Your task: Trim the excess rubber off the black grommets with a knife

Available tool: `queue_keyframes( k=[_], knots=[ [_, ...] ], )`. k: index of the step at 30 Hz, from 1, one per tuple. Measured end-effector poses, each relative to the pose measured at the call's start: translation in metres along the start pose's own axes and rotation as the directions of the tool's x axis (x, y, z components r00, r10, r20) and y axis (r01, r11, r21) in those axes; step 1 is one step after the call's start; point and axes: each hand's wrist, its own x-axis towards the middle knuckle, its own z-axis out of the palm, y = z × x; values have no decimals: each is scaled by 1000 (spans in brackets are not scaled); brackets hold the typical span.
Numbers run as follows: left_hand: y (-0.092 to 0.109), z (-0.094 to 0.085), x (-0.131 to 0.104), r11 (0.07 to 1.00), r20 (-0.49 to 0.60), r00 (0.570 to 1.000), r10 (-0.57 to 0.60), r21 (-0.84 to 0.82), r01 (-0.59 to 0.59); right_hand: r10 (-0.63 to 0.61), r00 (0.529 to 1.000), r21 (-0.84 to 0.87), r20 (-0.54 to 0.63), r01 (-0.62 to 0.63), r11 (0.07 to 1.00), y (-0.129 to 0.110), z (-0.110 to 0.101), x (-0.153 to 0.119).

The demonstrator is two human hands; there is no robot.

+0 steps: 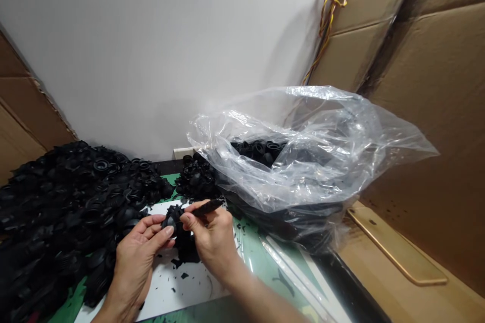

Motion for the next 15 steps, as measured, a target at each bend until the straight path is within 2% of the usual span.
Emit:
queue_keyframes(
  k=[4,6,7,9,12,14,15],
  knots=[
    [1,1,-1,1000,-13,1000,27,9,-27,84,996,52,-6,-84,995,1,1,1],
    [1,1,-1,999,-14,999,37,16,-37,74,997,38,-4,-73,997,-1,3,-1],
    [1,1,-2,999,-13,999,42,21,-42,36,999,9,0,-36,999,-1,4,-3],
    [0,1,-3,998,-10,999,53,35,-53,-134,991,-109,30,136,985,-2,4,-5],
    [-1,1,-6,997,-1,998,59,50,-59,-418,899,-361,133,437,824,2,-3,-1],
    [2,2,-7,998,0,999,49,27,-49,-474,870,-505,137,473,722,8,-14,8],
    [5,2,-7,999,-3,999,38,8,-38,-459,883,-556,98,431,711,12,-19,13]
  ],
)
